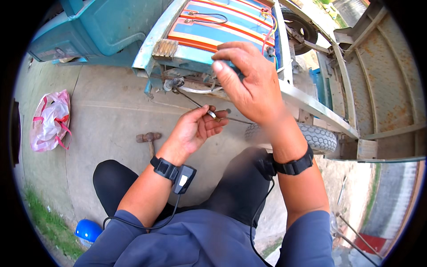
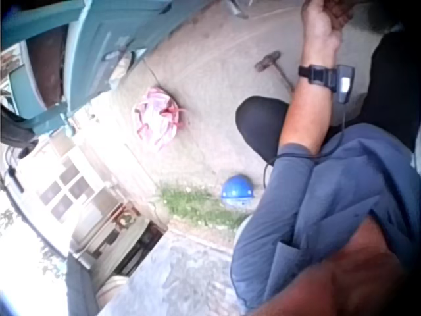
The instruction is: The person kneels on the ground and uses a wrench to tighten a bolt on the undercarriage of a light blue three-wheeled vehicle. The person holds the vehicle frame with one hand while turning the wrench with the other.
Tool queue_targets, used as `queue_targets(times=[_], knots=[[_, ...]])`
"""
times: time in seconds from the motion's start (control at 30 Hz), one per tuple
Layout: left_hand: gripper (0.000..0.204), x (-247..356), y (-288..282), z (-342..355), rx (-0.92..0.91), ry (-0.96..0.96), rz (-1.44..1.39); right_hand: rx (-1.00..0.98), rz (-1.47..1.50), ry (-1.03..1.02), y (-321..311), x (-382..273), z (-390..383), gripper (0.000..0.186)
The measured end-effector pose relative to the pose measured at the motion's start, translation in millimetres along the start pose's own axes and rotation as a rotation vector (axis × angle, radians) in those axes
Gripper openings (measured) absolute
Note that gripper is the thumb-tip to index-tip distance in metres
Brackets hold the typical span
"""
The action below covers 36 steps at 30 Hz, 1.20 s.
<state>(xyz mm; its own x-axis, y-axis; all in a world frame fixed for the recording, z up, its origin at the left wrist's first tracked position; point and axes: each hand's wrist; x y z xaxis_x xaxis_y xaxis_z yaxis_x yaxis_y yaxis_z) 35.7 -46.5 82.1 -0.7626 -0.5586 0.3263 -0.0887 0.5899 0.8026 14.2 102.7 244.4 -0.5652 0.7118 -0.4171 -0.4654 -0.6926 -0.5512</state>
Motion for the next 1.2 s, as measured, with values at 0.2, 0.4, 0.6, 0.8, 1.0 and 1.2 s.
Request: queue_targets(times=[0.2, 0.4, 0.6, 0.8, 1.0, 1.2], knots=[[0.024, 0, 0, 0, -0.001, 0.003, 0.010, -0.158, -0.154, -0.032, -10, 3, -5, 0.047], [0.024, -2, -1, 2, 0.009, 0.001, 0.005, -0.215, -0.220, -0.067, -12, 13, -8, 0.053], [0.024, -1, 0, 0, 0.024, 0.000, 0.006, -0.256, 0.065, 0.142, -22, 33, -1, 0.041], [0.024, -1, -1, 1, 0.027, -0.001, 0.001, -0.163, -0.114, 0.330, -2, 29, 9, 0.029], [0.024, 0, 0, -1, 0.021, -0.006, 0.012, -0.234, -0.127, 0.454, 1, 41, 18, 0.032], [0.023, 0, 0, 0, 0.016, -0.017, 0.006, -0.214, -0.060, 0.502, 4, 45, 20, 0.035]])
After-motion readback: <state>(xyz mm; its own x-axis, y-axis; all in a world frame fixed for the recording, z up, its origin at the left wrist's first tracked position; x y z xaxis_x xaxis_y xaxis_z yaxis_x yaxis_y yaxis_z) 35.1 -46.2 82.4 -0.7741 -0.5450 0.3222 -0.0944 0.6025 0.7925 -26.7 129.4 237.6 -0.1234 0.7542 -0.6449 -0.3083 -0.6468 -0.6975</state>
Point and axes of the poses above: each hand's wrist, its own z-axis towards the middle knuckle, its own y-axis out of the palm, x = y × z, and after that the axes turned 14 degrees about x, right-handed
